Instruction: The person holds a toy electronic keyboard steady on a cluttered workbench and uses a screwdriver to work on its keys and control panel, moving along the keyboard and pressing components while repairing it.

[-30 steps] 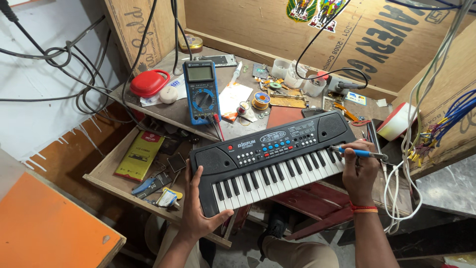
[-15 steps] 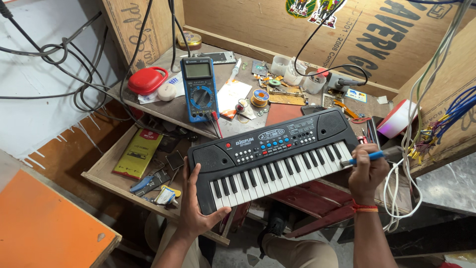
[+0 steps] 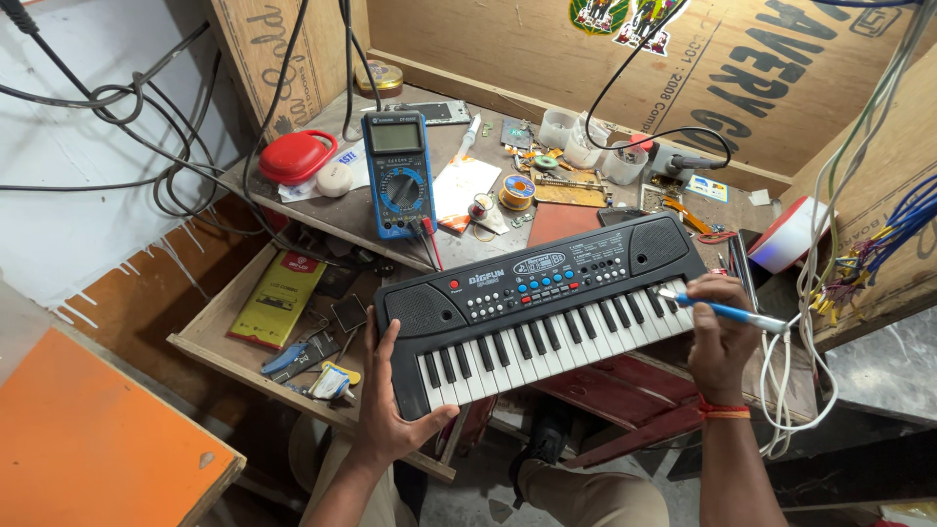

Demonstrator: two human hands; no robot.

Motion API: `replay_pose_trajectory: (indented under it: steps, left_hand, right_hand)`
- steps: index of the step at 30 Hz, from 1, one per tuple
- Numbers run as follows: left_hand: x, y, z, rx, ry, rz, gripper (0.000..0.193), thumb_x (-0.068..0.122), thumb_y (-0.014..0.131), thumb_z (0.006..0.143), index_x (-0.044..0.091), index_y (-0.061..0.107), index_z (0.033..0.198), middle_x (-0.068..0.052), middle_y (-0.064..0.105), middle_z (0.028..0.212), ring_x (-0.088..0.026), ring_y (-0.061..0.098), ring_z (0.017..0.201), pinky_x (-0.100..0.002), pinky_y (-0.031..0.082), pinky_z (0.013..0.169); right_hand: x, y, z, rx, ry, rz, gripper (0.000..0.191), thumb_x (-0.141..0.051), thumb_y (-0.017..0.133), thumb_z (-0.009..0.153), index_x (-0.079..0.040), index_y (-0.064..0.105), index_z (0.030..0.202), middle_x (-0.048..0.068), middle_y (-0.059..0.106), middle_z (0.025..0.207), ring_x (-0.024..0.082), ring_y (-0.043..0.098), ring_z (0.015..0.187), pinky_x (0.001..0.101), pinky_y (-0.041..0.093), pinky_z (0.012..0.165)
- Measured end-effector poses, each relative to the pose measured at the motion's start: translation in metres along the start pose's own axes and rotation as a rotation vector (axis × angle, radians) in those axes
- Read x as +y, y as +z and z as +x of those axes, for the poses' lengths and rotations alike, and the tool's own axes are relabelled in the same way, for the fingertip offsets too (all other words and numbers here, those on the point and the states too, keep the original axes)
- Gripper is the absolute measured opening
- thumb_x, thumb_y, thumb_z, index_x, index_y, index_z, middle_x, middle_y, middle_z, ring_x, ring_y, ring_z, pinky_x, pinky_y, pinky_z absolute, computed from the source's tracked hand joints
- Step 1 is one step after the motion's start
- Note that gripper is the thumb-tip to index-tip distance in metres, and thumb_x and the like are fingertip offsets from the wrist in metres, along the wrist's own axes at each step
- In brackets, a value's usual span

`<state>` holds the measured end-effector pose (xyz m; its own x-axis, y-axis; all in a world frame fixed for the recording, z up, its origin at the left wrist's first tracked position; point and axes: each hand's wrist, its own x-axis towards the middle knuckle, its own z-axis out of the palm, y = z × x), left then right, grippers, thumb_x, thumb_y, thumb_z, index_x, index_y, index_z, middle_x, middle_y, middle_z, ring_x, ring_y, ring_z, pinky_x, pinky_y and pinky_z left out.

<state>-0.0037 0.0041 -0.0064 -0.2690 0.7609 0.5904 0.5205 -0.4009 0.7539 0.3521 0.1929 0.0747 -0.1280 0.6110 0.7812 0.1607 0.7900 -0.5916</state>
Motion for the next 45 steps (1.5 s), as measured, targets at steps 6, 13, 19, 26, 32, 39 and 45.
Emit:
replay_pose_trajectory:
  steps: [6,13,19,26,32,39,45]
  left_hand:
    - [-0.003,0.001,-0.001,0.002,0.013,0.009,0.123,0.071,0.076,0.074,0.009,0.019,0.163,-0.035,0.01,0.169,-0.05,0.017,0.159,-0.059,0.031,0.123]
    - [-0.004,0.002,-0.001,0.001,0.011,-0.011,0.123,0.072,0.076,0.074,0.009,0.019,0.163,-0.034,0.01,0.169,-0.049,0.017,0.159,-0.059,0.032,0.123]
    - [-0.001,0.0,0.0,0.008,0.026,0.004,0.124,0.071,0.077,0.073,0.009,0.019,0.163,-0.035,0.008,0.169,-0.051,0.015,0.159,-0.059,0.032,0.122]
    - [0.001,0.0,0.001,0.018,0.035,0.007,0.123,0.068,0.079,0.072,0.01,0.02,0.163,-0.035,0.008,0.169,-0.05,0.019,0.158,-0.058,0.034,0.121]
    - [0.001,0.001,0.001,0.029,0.046,0.003,0.124,0.064,0.082,0.07,0.011,0.021,0.163,-0.034,0.008,0.17,-0.05,0.019,0.158,-0.058,0.035,0.122]
    - [-0.003,0.002,0.0,0.02,0.042,0.005,0.128,0.064,0.085,0.066,0.012,0.018,0.163,-0.035,0.006,0.169,-0.051,0.017,0.157,-0.058,0.035,0.12]
    - [-0.004,0.002,0.0,0.002,0.025,-0.005,0.129,0.062,0.087,0.065,0.013,0.018,0.162,-0.034,0.006,0.168,-0.05,0.019,0.156,-0.057,0.036,0.12]
  right_hand:
    - [0.006,-0.001,-0.003,-0.113,-0.045,-0.164,0.008,-0.007,0.062,0.096,-0.002,0.067,0.099,0.01,0.062,0.104,0.02,0.059,0.105,0.0333,0.049,0.092]
    - [0.003,0.0,-0.001,-0.111,-0.005,-0.114,0.011,-0.011,0.062,0.097,-0.002,0.067,0.101,0.011,0.062,0.105,0.018,0.06,0.104,0.0316,0.051,0.088]
    - [-0.01,0.002,0.001,-0.164,0.0,-0.075,0.008,-0.007,0.059,0.091,-0.004,0.065,0.096,0.01,0.06,0.097,0.019,0.059,0.098,0.0324,0.049,0.089]
    - [-0.025,-0.002,0.02,-0.289,0.014,-0.437,0.012,-0.009,0.066,0.094,0.0,0.071,0.1,0.01,0.068,0.096,0.018,0.063,0.091,0.033,0.05,0.079]
    - [-0.032,-0.014,0.028,-0.339,0.271,-0.364,0.014,-0.014,0.064,0.098,-0.004,0.073,0.101,0.004,0.071,0.075,0.01,0.064,0.068,0.0292,0.049,0.06]
    - [-0.03,-0.022,0.026,-0.423,0.292,-0.405,0.016,-0.017,0.067,0.097,-0.003,0.075,0.097,0.002,0.069,0.072,0.008,0.061,0.063,0.0265,0.048,0.057]
    - [-0.035,-0.018,0.023,-0.429,0.342,-0.28,0.017,-0.016,0.067,0.095,-0.003,0.074,0.104,0.0,0.067,0.072,0.005,0.057,0.063,0.026,0.045,0.052]
